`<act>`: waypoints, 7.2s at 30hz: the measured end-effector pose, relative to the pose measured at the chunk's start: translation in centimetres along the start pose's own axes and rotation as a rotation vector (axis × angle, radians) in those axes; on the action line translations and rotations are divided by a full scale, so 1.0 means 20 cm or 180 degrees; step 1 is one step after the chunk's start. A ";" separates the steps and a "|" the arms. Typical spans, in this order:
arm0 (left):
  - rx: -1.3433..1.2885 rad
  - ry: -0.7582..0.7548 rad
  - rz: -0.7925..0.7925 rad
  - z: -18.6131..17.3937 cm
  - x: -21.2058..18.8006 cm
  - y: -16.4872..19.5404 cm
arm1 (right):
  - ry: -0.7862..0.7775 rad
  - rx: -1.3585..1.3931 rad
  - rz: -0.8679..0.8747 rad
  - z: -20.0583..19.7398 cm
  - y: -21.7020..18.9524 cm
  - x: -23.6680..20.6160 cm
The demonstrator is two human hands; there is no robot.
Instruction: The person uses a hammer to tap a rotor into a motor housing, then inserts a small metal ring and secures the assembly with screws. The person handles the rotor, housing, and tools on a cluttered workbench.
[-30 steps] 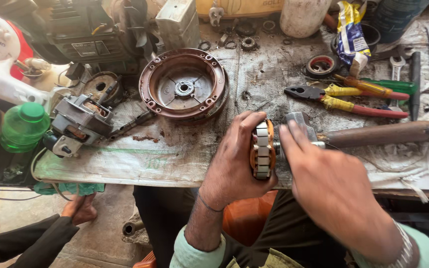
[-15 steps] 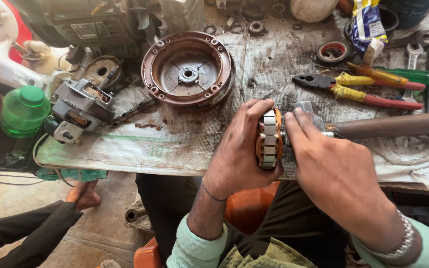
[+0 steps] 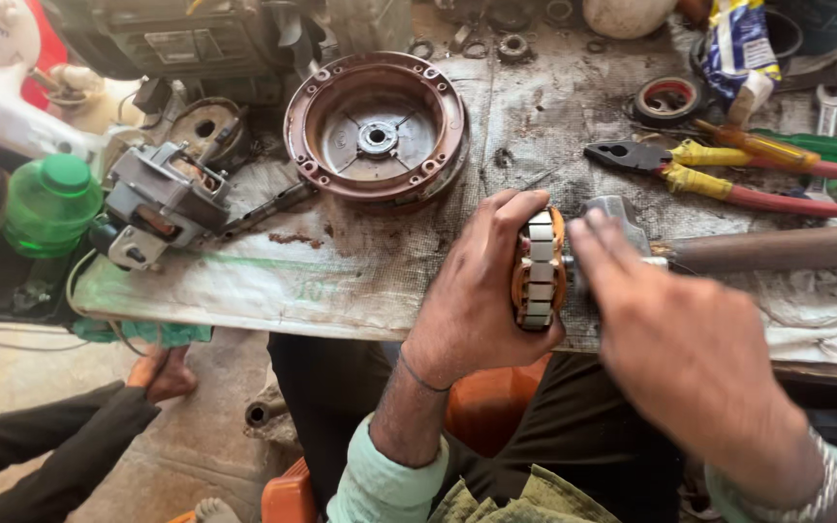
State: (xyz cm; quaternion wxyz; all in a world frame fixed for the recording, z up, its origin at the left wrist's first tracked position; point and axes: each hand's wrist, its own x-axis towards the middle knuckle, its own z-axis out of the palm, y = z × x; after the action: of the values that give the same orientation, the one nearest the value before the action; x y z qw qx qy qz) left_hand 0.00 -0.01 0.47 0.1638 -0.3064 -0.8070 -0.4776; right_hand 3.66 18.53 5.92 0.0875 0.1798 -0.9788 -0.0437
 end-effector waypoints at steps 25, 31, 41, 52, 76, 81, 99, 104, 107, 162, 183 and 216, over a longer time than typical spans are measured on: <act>0.0076 0.0068 0.0160 0.01 0.02 -0.02 | -0.0438 -0.0331 0.0581 0.05 0.00 -0.05; 0.0050 0.0130 0.0104 0.01 0.01 -0.01 | 0.0864 -0.0113 0.0020 0.00 -0.05 -0.03; 0.0075 0.0110 0.0086 0.02 0.02 -0.01 | 0.0621 0.0069 0.0425 0.11 0.00 -0.10; -0.0048 0.0111 0.0077 -0.01 0.03 0.01 | 0.0528 -0.0366 0.0738 0.17 0.05 -0.11; 0.0045 0.0010 0.0203 -0.02 0.03 -0.05 | 0.0128 0.0212 0.0454 0.11 -0.04 -0.09; 0.0037 0.0054 0.0196 -0.01 0.02 -0.05 | 0.0441 0.0274 0.0302 0.09 -0.02 -0.11; -0.0039 0.0294 0.0401 0.02 0.03 -0.09 | 0.1121 0.1293 -0.0176 0.11 0.44 0.21; -0.0169 0.0418 0.0197 -0.03 0.00 -0.06 | 0.1465 0.0669 -0.0149 0.05 0.42 0.28; -0.0448 0.0533 0.0018 -0.03 0.00 -0.04 | 0.1745 0.2238 0.0152 0.07 0.33 0.13; -0.4138 0.2648 -0.1486 0.00 0.00 -0.15 | 0.2471 0.3165 -0.0205 0.34 0.09 0.00; -0.1302 0.2573 -0.0535 -0.04 0.01 -0.28 | 0.2925 0.1645 -0.0563 0.31 0.06 0.01; -0.0202 0.1106 0.0039 0.02 -0.01 -0.16 | 0.2977 0.1258 -0.0335 0.32 0.05 -0.02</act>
State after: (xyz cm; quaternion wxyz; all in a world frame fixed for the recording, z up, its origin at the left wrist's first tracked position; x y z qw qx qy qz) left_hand -1.92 -0.86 -2.14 0.2939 -0.2292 -0.7491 -0.5476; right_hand 2.53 19.90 -0.28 0.4782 0.2424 -0.8142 0.2230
